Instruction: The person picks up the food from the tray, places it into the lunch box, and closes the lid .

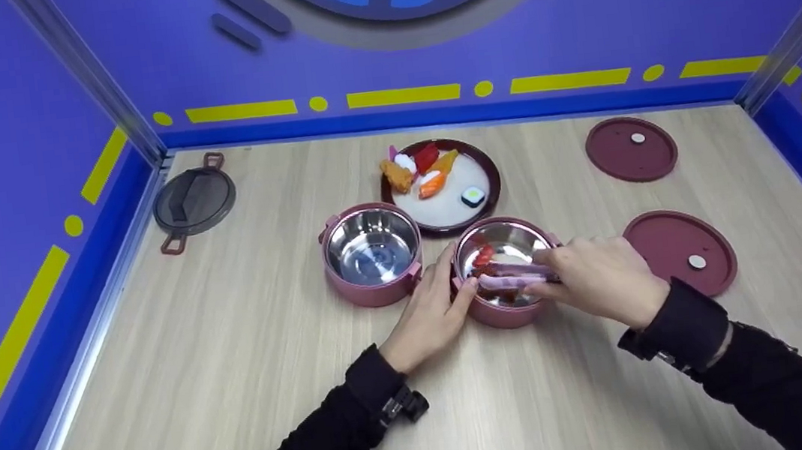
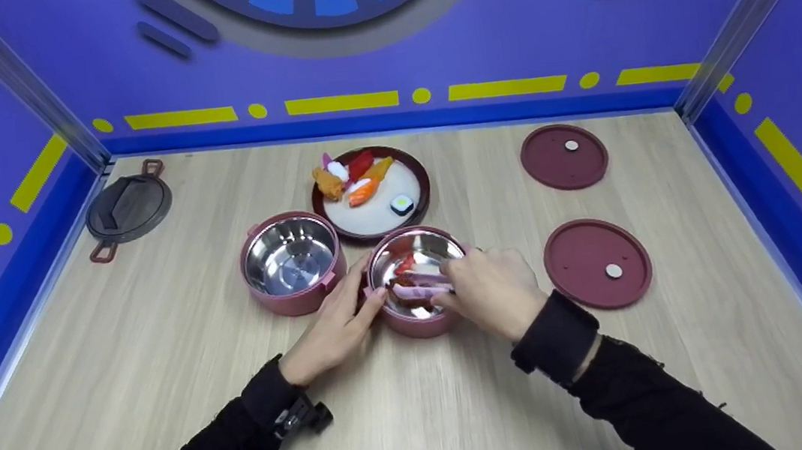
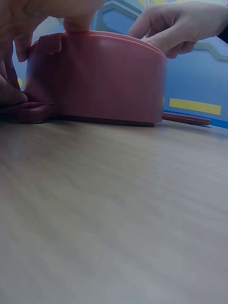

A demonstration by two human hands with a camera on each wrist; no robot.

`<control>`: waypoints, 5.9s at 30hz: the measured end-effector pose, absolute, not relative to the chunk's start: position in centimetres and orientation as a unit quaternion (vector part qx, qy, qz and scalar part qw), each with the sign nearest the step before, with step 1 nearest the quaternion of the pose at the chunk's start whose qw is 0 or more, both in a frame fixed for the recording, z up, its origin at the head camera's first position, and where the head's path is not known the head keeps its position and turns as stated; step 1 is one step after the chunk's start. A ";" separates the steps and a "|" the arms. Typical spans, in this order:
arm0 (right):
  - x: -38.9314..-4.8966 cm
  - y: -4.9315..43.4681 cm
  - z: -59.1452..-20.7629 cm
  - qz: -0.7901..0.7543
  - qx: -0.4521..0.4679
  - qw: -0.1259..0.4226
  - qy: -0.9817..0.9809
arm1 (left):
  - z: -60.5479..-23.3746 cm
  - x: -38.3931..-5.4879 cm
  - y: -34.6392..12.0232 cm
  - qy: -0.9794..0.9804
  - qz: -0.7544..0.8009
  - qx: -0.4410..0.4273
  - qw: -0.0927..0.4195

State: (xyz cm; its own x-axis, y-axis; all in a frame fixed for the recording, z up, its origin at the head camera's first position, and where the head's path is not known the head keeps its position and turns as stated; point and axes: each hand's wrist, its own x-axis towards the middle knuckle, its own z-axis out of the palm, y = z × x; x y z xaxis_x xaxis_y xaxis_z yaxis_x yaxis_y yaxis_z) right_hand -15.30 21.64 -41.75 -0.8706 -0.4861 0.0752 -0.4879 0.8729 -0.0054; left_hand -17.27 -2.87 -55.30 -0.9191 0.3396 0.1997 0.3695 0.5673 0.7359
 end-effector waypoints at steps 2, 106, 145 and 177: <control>-14.9 21.3 -41.9 -0.023 0.251 0.082 -0.964 | -54.3 -16.9 -2.9 -0.881 -0.429 -0.200 0.007; -28.0 16.9 -40.0 -0.023 0.217 0.122 -0.968 | -52.3 -16.3 -3.2 -0.878 -0.427 -0.216 0.001; -29.8 12.7 -42.2 -0.129 0.226 0.096 -0.961 | -54.0 -16.9 -3.0 -0.873 -0.442 -0.206 0.012; -29.6 13.2 -41.8 -0.120 0.230 0.098 -0.961 | -54.9 -17.1 -3.0 -0.880 -0.428 -0.205 0.018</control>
